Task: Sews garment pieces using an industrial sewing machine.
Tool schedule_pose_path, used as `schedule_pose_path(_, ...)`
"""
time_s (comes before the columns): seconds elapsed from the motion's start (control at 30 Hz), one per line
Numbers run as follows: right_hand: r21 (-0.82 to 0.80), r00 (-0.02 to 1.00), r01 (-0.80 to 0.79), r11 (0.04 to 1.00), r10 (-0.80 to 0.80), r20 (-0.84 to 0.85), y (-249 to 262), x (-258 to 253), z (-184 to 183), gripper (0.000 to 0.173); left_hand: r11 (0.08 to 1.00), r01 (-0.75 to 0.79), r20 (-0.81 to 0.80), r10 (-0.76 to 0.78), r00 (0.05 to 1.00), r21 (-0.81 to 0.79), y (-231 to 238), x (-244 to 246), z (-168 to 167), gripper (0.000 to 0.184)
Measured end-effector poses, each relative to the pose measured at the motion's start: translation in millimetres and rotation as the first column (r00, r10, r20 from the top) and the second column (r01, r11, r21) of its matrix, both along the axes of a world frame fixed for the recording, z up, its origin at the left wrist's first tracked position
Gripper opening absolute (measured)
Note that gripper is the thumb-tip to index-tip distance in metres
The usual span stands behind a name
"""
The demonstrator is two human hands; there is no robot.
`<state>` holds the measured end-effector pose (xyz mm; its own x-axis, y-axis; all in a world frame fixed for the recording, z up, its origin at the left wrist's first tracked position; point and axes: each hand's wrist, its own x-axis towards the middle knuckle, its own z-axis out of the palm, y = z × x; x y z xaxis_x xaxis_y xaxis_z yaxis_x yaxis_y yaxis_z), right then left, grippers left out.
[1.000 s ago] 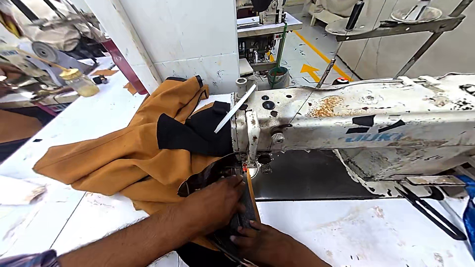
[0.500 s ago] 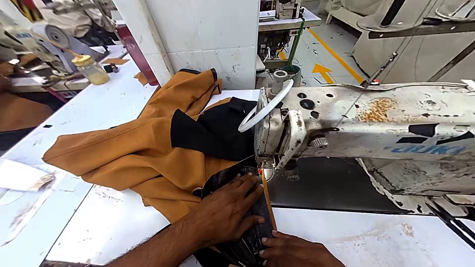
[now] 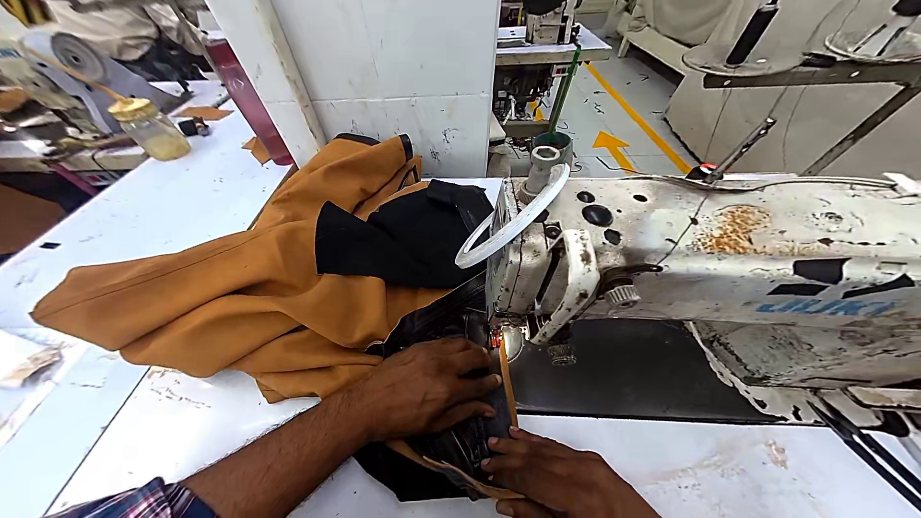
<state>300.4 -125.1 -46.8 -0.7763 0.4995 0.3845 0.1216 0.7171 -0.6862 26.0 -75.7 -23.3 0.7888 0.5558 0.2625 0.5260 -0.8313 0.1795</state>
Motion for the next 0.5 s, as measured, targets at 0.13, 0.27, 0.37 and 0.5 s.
schedule_pose_path(0.13,-0.008,1.000,-0.002,1.000,0.002,-0.001,5.2,-2.9,-0.4,0.025,1.000,0.010,0.003,-0.010,1.000,0.016,9.4,-2.9,0.2,0.042)
schedule_pose_path(0.27,-0.015,1.000,0.028,0.999,-0.028,0.009,11.4,-9.4,-0.6,0.027,0.998,0.024,0.007,-0.024,1.000,0.053,23.6,-7.0,1.7,0.040)
schedule_pose_path(0.37,-0.022,0.998,0.058,0.998,-0.058,0.013,15.1,-12.3,-2.2,0.028,0.996,0.043,0.012,-0.044,0.999,0.081,35.1,-9.0,4.7,0.039)
schedule_pose_path(0.5,-0.007,0.997,0.077,0.997,-0.077,-0.025,15.1,-13.1,-8.9,0.026,0.999,0.026,0.009,-0.026,1.000,0.021,35.3,-8.0,11.3,0.037)
